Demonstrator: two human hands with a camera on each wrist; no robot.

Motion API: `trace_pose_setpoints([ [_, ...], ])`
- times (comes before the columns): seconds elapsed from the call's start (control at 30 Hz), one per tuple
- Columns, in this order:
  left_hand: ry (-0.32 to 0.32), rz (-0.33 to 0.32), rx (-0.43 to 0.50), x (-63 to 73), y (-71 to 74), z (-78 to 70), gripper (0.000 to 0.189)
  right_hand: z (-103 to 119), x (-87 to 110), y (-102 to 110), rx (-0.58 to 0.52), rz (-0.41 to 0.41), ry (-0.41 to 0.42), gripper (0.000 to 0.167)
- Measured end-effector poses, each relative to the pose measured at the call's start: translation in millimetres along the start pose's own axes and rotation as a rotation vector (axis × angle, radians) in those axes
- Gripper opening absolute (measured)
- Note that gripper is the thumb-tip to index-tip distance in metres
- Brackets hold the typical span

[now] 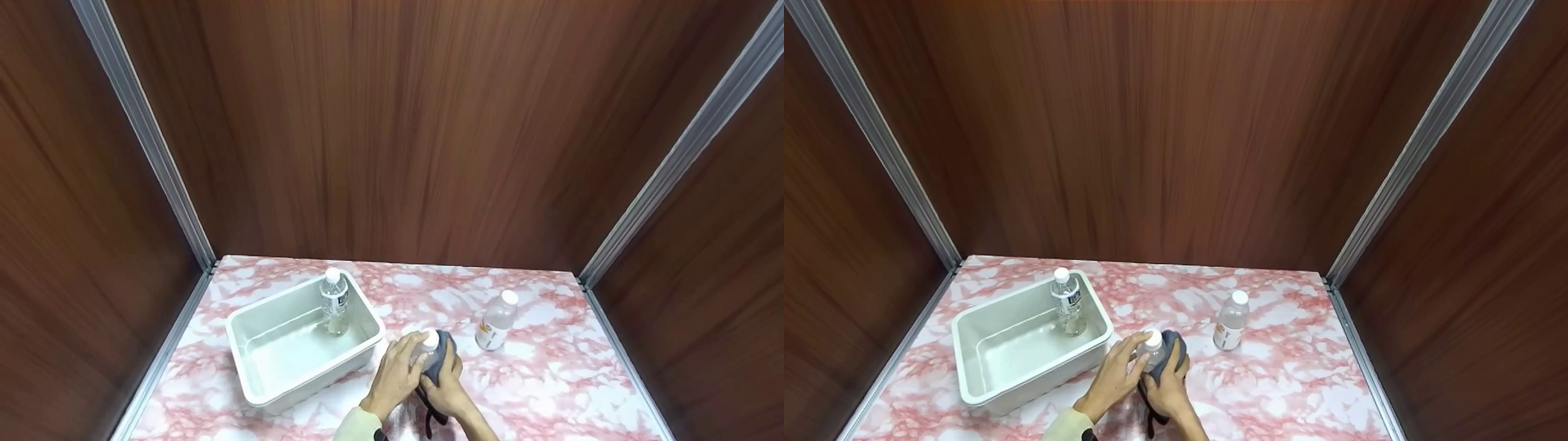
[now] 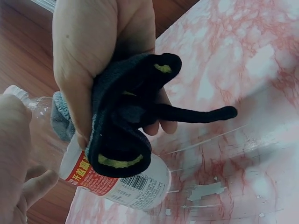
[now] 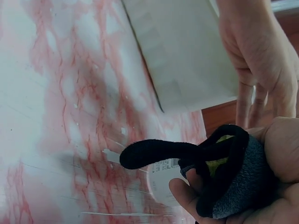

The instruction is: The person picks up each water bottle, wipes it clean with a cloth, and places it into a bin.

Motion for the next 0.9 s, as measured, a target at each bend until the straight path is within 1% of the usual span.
trace_pose_setpoints([
  [0.1, -0.011, -0.001, -0.003, -0.2, -0.8, -0.2, 0.038, -3, -0.1, -1, 0.004, 0.000, -0.014, 0.100],
  [0.17, -0.005, 0.003, 0.000, 0.0, -1.1, 0.1, 0.038, -5, -0.2, -2, 0.002, 0.005, -0.018, 0.099],
  [0.33, 0.057, 0.038, 0.035, 0.6, -3.0, 3.3, 0.039, -11, -0.4, -6, -0.009, 0.021, -0.018, 0.100],
  [0.43, 0.089, 0.061, 0.044, 0.6, -4.2, 3.8, 0.044, -14, -0.2, -9, -0.026, 0.037, -0.018, 0.101],
  [0.5, 0.096, 0.073, 0.041, 0.3, -4.7, 3.3, 0.048, -17, 0.0, -11, -0.038, 0.054, -0.033, 0.101],
  [0.7, 0.120, 0.103, 0.046, 0.3, -6.1, 2.3, 0.059, -27, -0.9, -15, -0.030, 0.088, -0.067, 0.099],
  [0.8, 0.133, 0.104, 0.049, -0.2, -7.3, 2.4, 0.064, -29, -3.1, -18, -0.036, 0.109, -0.047, 0.100],
  [0.9, 0.135, 0.097, 0.044, -0.7, -8.6, 2.0, 0.067, -32, -3.0, -20, -0.024, 0.124, -0.053, 0.101],
])
Point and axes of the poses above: each hand's wrist, its own x-axis away from the middle knuckle, its own y-axis out of the back of the hand, z = x × y, the point moved 9 cm from there along -x, towards the middle knuckle, and after that the axes turned 3 degrees about -x, right-handed, at the moved point
